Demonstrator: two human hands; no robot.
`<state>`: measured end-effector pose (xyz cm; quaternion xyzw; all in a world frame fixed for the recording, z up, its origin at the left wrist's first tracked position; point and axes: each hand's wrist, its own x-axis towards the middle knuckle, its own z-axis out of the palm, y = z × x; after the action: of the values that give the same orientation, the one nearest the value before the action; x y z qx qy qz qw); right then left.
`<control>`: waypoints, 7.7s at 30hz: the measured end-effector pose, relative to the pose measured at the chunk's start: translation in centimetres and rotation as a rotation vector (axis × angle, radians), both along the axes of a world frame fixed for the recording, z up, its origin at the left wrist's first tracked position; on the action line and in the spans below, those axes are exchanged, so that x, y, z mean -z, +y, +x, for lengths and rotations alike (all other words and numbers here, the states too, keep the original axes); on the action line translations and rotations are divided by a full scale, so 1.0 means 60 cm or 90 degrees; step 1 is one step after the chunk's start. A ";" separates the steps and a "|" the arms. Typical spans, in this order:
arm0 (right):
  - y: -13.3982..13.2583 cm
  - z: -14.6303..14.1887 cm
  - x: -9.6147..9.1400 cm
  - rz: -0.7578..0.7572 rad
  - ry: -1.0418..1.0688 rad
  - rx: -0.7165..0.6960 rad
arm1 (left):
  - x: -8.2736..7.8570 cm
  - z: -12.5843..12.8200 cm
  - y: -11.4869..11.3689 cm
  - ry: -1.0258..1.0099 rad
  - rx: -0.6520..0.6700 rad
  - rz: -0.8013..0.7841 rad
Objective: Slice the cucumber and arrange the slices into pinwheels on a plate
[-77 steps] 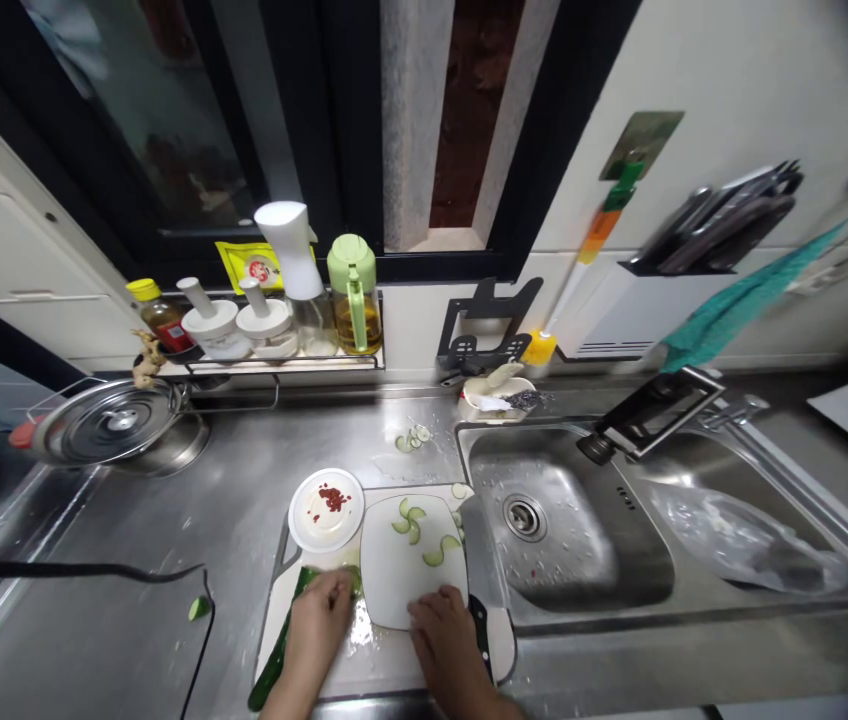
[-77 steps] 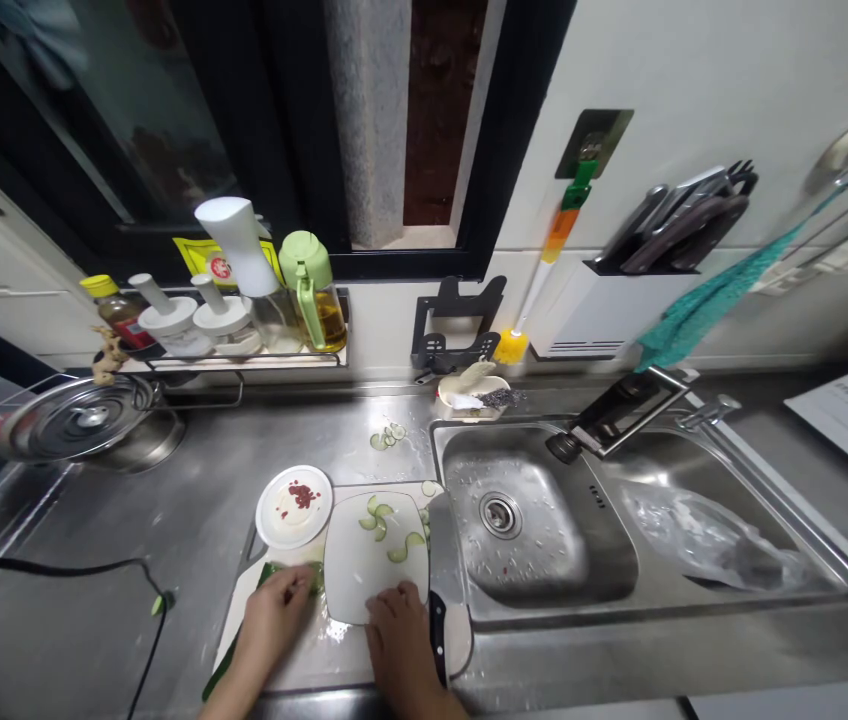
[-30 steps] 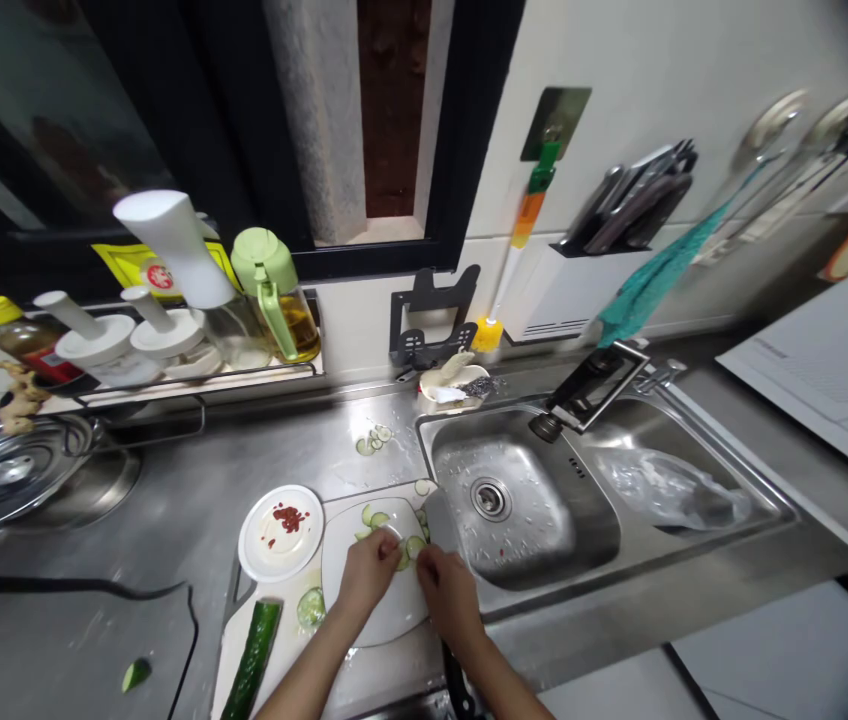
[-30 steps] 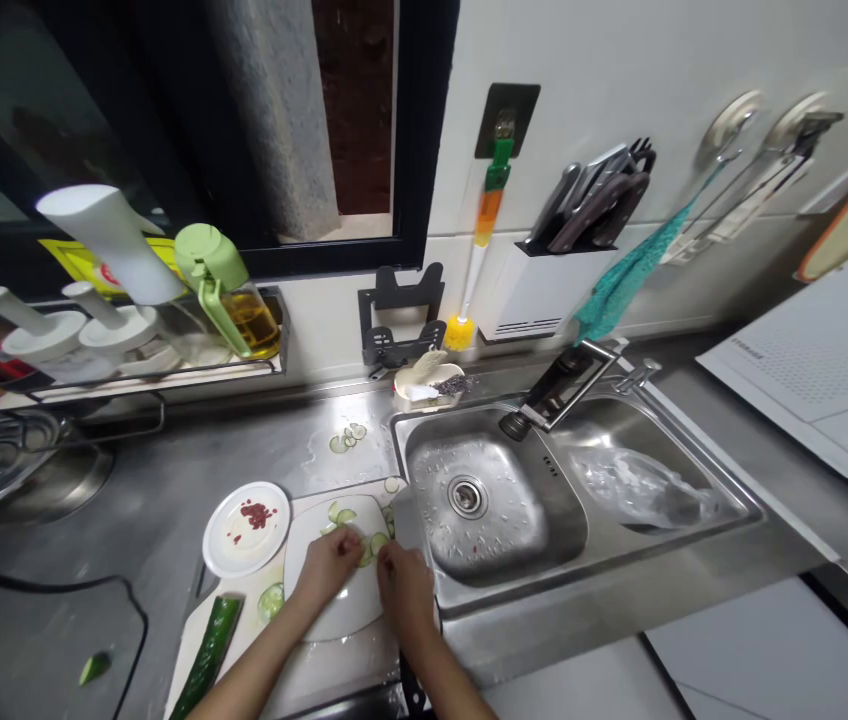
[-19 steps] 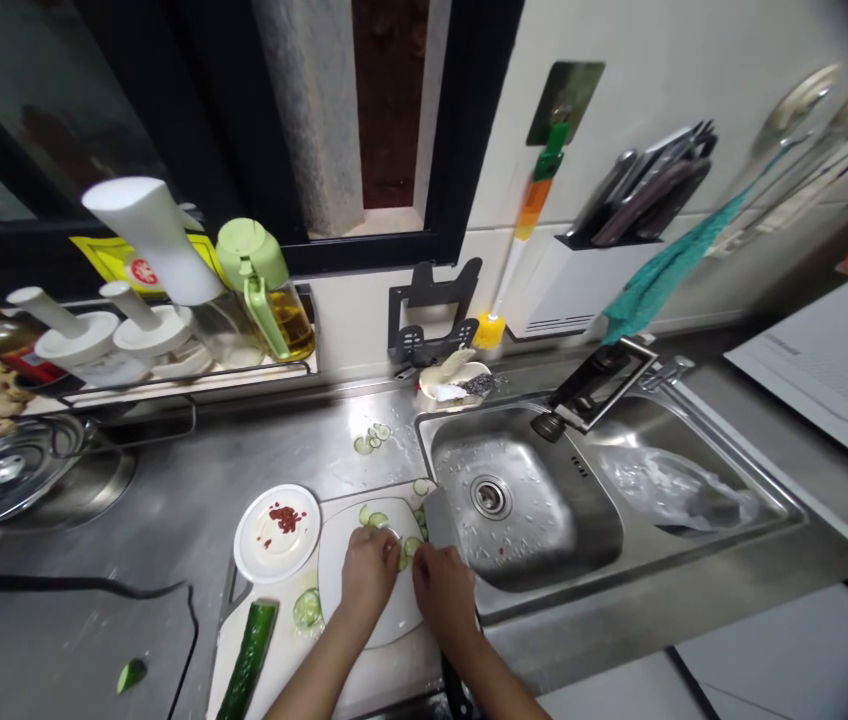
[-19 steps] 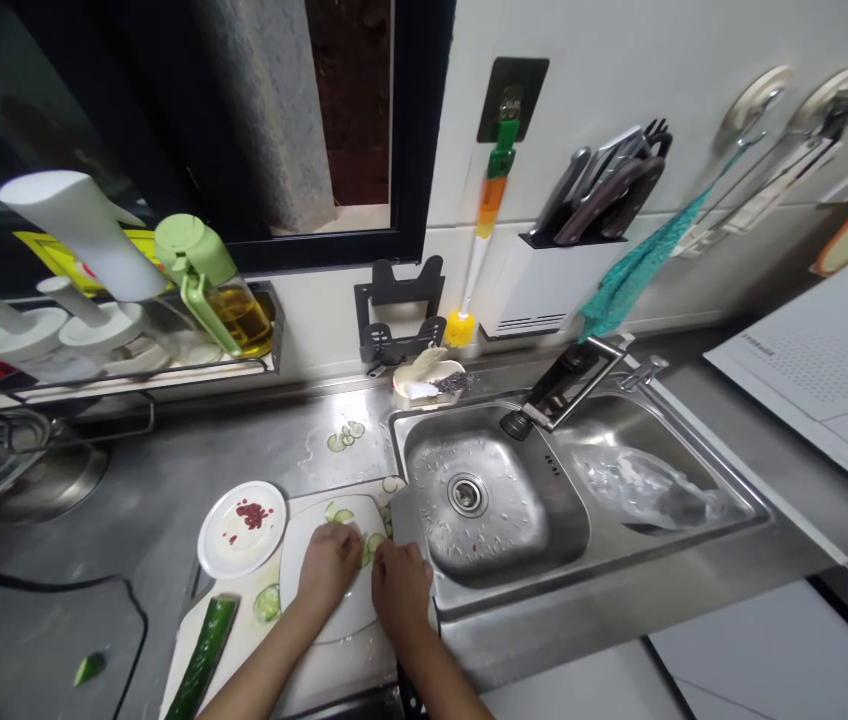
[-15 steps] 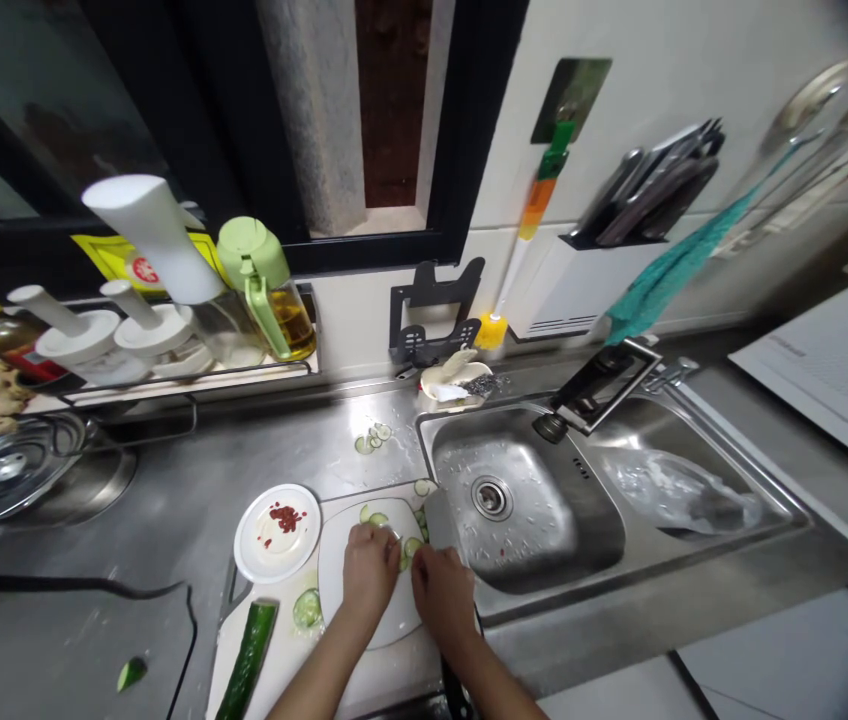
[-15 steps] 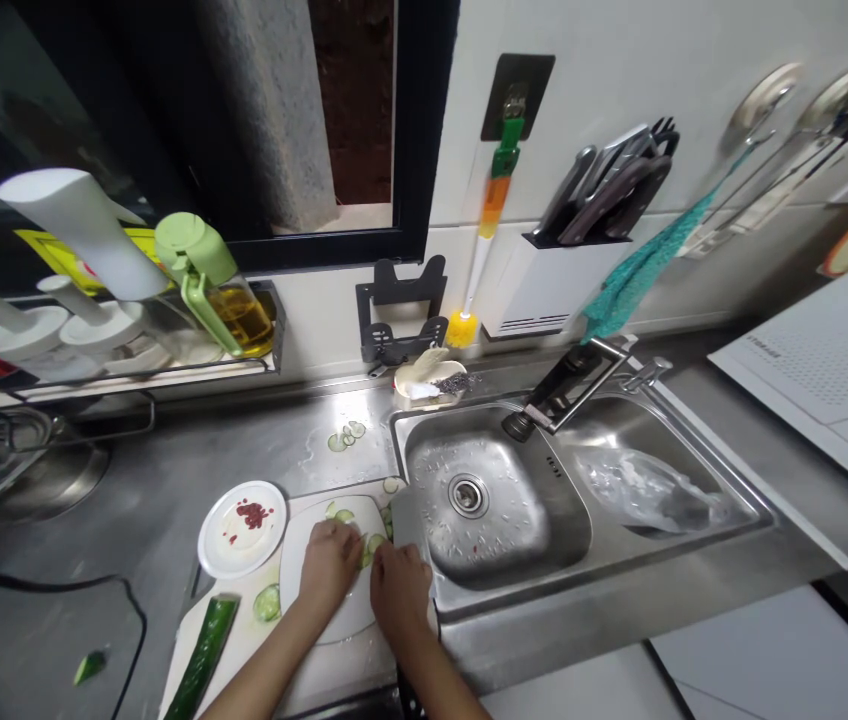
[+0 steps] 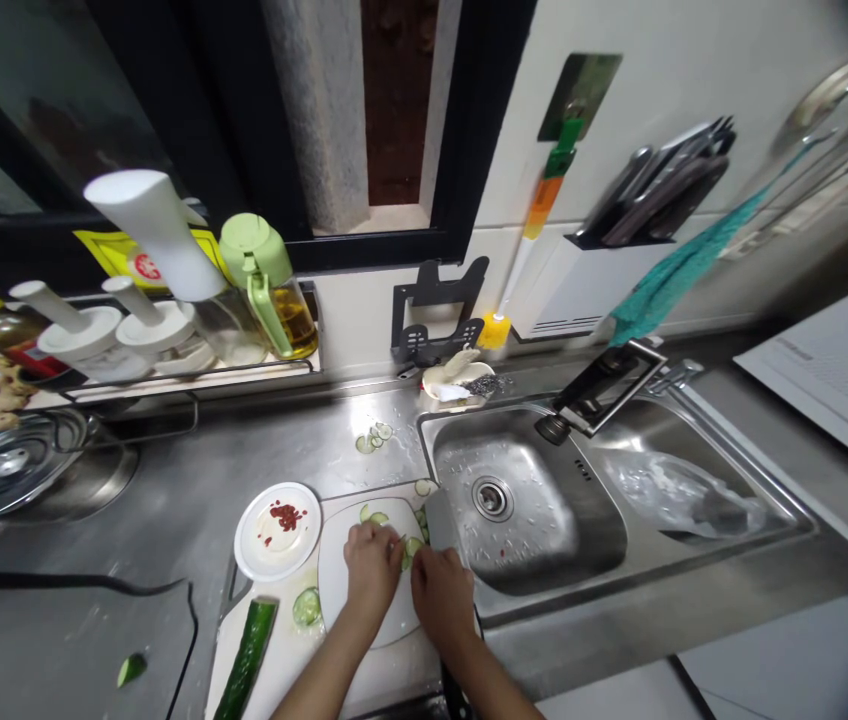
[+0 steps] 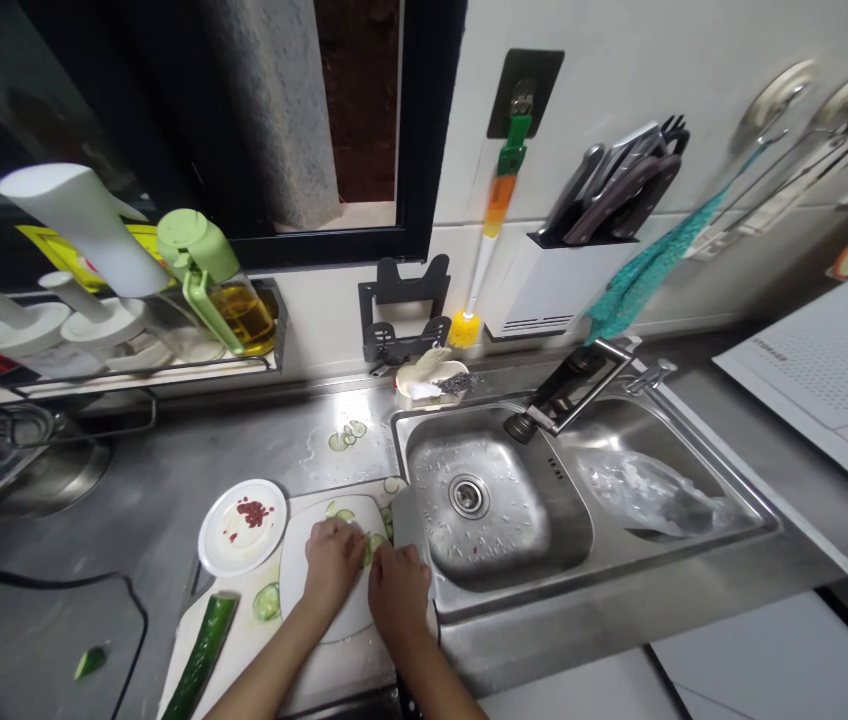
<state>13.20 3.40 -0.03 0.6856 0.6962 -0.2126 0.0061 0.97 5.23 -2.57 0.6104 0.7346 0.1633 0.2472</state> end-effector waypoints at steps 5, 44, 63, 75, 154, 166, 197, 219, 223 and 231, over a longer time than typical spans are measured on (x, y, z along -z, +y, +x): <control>0.000 -0.002 0.002 -0.011 -0.007 -0.008 | 0.000 0.000 -0.001 0.016 0.006 -0.024; -0.073 0.041 -0.020 0.002 0.064 -0.028 | -0.043 -0.122 -0.097 0.066 -0.119 0.045; -0.115 -0.006 0.017 0.010 0.061 -0.190 | -0.022 -0.171 -0.165 0.120 -0.152 -0.113; -0.116 -0.014 0.031 0.047 0.101 -0.191 | -0.015 -0.172 -0.165 0.125 -0.144 -0.073; -0.080 -0.059 0.019 0.035 0.045 -0.132 | -0.022 -0.084 -0.074 -0.048 0.057 -0.167; -0.079 -0.053 0.018 0.055 0.045 -0.158 | -0.027 -0.079 -0.073 0.047 0.074 -0.146; -0.097 -0.024 0.017 0.013 0.124 -0.186 | -0.038 -0.193 -0.174 0.195 -0.108 0.012; -0.073 -0.061 0.007 0.115 0.362 -0.179 | -0.051 -0.198 -0.155 -0.203 -0.123 -0.011; -0.045 -0.079 -0.005 0.075 0.461 -0.125 | -0.066 -0.173 -0.134 -0.400 -0.109 -0.074; -0.005 -0.067 -0.026 -0.009 0.489 -0.065 | -0.059 -0.144 -0.114 -0.651 -0.261 -0.199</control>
<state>9.19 3.11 1.52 0.5202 0.6796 -0.4580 -0.2402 -7.64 -1.63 0.97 0.2549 0.6401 0.3718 0.6221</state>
